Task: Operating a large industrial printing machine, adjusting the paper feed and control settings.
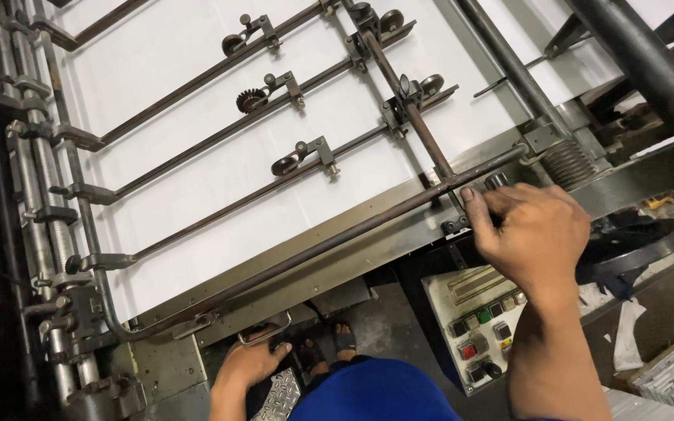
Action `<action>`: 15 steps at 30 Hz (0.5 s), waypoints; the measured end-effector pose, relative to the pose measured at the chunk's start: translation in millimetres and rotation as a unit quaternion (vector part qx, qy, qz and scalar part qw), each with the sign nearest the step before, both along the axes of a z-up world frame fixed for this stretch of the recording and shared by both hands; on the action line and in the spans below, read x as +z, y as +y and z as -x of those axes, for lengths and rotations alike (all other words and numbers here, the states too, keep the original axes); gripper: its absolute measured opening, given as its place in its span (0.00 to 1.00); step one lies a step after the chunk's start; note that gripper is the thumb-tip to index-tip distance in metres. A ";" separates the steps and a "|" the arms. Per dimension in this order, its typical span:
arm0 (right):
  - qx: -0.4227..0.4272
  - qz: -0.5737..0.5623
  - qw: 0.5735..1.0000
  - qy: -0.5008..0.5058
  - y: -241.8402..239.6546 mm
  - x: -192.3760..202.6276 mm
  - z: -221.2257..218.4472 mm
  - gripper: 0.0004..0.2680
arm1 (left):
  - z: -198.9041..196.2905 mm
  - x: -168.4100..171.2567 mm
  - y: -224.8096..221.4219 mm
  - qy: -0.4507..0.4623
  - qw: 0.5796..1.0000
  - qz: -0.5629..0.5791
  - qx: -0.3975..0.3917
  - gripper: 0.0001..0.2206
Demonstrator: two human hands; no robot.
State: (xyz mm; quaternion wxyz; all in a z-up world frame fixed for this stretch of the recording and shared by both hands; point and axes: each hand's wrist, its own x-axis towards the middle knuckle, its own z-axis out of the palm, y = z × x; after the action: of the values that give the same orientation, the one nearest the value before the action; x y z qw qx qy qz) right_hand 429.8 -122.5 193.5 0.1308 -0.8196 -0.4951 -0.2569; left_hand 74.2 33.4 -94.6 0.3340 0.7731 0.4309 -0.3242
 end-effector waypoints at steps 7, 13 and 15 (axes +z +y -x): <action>-0.012 -0.010 1.000 0.018 2.5 6.9 2.1 0.11 | 4.6 -24.3 1.0 -0.015 0.999 -0.013 -0.027 0.34; 0.012 -0.004 1.000 0.017 -1.9 -0.6 -2.6 0.11 | 10.7 -31.2 0.7 -0.079 0.995 -0.039 -0.049 0.32; 0.019 0.001 1.000 0.001 -10.8 -7.4 -6.9 0.13 | -1.4 -4.8 0.1 -0.058 0.997 -0.022 -0.050 0.30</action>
State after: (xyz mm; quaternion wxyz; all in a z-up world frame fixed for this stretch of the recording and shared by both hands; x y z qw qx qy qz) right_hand 436.7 -133.4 186.1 0.1354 -0.8108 -0.5103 -0.2527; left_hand 75.6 33.5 -99.4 0.3245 0.8184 0.3788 -0.2853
